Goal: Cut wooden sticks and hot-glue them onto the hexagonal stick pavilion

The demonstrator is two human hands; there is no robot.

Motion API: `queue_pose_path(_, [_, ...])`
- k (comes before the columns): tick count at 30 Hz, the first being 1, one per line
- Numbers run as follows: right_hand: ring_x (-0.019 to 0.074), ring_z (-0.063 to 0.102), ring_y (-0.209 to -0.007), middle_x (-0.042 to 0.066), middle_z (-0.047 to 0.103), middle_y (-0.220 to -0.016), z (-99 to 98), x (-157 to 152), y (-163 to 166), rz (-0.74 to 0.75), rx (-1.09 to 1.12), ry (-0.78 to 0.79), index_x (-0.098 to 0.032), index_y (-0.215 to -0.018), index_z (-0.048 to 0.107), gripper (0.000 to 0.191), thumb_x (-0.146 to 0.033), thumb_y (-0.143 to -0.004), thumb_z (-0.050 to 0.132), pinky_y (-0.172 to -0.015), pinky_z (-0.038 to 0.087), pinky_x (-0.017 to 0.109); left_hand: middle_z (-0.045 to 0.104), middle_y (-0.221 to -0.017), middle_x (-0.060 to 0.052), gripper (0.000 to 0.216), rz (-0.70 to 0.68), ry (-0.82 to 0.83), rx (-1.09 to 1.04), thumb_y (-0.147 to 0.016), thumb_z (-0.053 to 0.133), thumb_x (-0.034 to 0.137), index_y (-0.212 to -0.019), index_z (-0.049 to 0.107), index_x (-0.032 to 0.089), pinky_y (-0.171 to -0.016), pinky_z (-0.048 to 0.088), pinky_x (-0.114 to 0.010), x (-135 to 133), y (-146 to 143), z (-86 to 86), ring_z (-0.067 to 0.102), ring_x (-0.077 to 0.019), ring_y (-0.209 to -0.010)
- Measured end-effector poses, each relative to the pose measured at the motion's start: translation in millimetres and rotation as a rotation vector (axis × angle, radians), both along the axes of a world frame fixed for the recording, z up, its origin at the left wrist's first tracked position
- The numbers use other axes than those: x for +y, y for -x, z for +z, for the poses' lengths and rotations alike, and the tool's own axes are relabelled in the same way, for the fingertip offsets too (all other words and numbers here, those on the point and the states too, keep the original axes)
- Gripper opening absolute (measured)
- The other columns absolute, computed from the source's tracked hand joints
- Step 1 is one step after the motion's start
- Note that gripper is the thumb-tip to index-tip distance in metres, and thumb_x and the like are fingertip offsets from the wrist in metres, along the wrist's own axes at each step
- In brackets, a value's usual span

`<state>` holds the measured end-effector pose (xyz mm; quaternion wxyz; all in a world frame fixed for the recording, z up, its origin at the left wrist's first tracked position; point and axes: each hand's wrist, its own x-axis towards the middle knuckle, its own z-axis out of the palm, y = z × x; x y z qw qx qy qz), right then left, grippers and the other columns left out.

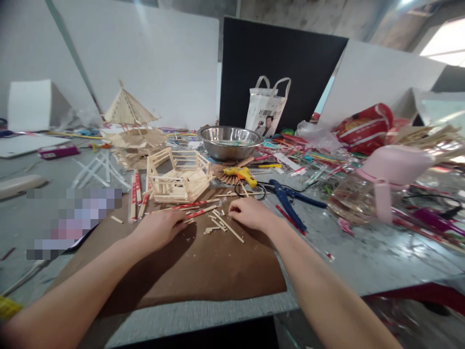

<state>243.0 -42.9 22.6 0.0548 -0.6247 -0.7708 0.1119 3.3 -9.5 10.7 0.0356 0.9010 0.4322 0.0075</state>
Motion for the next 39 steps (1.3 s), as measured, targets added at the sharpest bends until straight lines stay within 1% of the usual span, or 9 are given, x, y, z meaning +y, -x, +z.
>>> queue_pose_path(3, [0.0141, 0.054, -0.07, 0.001, 0.063, -0.08, -4.9, 5, -10, -0.179, -0.075, -0.124, -0.023, -0.079, 0.06, 0.024, -0.033, -0.074, 0.039, -0.058, 0.034, 0.022, 0.061, -0.079, -0.008, 0.029, 0.037, -0.013, 0.023, -0.077, 0.032, 0.034, -0.078, 0.056, 0.02, -0.061, 0.041, -0.032, 0, 1, 0.0, 0.057, -0.0213, -0.073])
queue_pose_path(5, [0.0155, 0.054, -0.072, 0.002, 0.063, -0.081, -8.9, 6, -15, -0.269, -0.147, -0.143, -0.024, -0.081, 0.06, 0.025, -0.035, -0.074, 0.039, -0.057, 0.034, 0.022, 0.061, -0.078, -0.008, 0.028, 0.071, -0.019, 0.042, -0.077, 0.032, 0.034, -0.078, 0.056, 0.019, -0.061, 0.041, -0.033, 1, 1, 0.0, 0.057, -0.0223, -0.072])
queue_pose_path(10, [0.0169, 0.055, -0.077, 0.001, 0.063, -0.086, -13.2, 5, -15, -0.339, -0.228, -0.144, -0.026, -0.083, 0.06, 0.025, -0.035, -0.074, 0.04, -0.059, 0.034, 0.023, 0.062, -0.08, -0.008, 0.026, 0.115, -0.007, 0.034, -0.075, 0.034, 0.033, -0.078, 0.056, 0.019, -0.061, 0.041, -0.033, 3, 3, 0.9, 0.057, -0.0232, -0.075])
queue_pose_path(16, [0.0147, 0.054, -0.078, 0.001, 0.062, -0.088, -12.0, 1, -4, -0.233, -0.104, -0.22, -0.024, -0.084, 0.059, 0.028, -0.037, -0.078, 0.034, -0.062, 0.034, 0.022, 0.061, -0.073, -0.004, 0.029, 0.13, 0.035, -0.155, -0.076, 0.032, 0.034, -0.072, 0.058, 0.021, -0.059, 0.036, -0.025, 10, 4, 2.2, 0.054, -0.0168, -0.069])
queue_pose_path(22, [0.0159, 0.054, -0.066, 0.004, 0.062, -0.07, -12.9, -3, 4, -0.251, -0.146, -0.229, -0.02, -0.069, 0.058, 0.044, -0.046, -0.08, 0.024, -0.052, 0.029, 0.024, 0.049, -0.053, 0.002, 0.037, 0.169, 0.032, -0.588, -0.078, 0.027, 0.039, -0.073, 0.056, 0.017, -0.05, 0.03, -0.02, 13, 6, 6.0, 0.042, -0.0094, -0.051])
queue_pose_path(27, [0.0127, 0.052, -0.071, 0.002, 0.06, -0.08, -16.2, -5, 13, -0.13, 0.004, -0.291, -0.021, -0.082, 0.056, 0.025, -0.036, -0.078, 0.037, -0.06, 0.033, 0.022, 0.044, -0.056, 0.003, 0.035, 0.216, -0.044, -0.872, -0.077, 0.03, 0.041, -0.078, 0.054, 0.015, -0.051, 0.03, -0.018, 14, 10, 12.4, 0.039, -0.0082, -0.055])
queue_pose_path(30, [0.012, 0.051, -0.075, 0.001, 0.058, -0.086, -18.0, -7, 19, 0.035, 0.068, -0.285, -0.022, -0.085, 0.058, 0.022, -0.034, -0.077, 0.041, -0.065, 0.035, 0.022, 0.04, -0.053, 0.004, 0.032, 0.23, -0.054, -0.812, -0.076, 0.032, 0.04, -0.071, 0.052, 0.015, -0.049, 0.028, -0.018, 17, 13, 13.2, 0.036, -0.0074, -0.051])
queue_pose_path(33, [0.0122, 0.05, -0.08, 0.002, 0.056, -0.086, -19.0, -8, 23, 0.17, 0.101, -0.261, -0.022, -0.082, 0.06, 0.021, -0.033, -0.075, 0.045, -0.07, 0.035, 0.023, 0.04, -0.051, 0.004, 0.029, 0.214, -0.061, -0.624, -0.074, 0.034, 0.037, -0.064, 0.051, 0.016, -0.048, 0.025, -0.019, 17, 13, 12.7, 0.036, -0.0077, -0.049])
queue_pose_path(39, [0.014, 0.048, -0.081, 0.004, 0.056, -0.084, -17.8, -9, 25, 0.228, 0.103, -0.22, -0.021, -0.08, 0.062, 0.019, -0.029, -0.074, 0.046, -0.071, 0.036, 0.026, 0.052, -0.058, -0.001, 0.033, 0.197, -0.056, -0.281, -0.075, 0.029, 0.039, -0.066, 0.053, 0.019, -0.047, 0.025, -0.021, 15, 11, 12.3, 0.046, -0.012, -0.054])
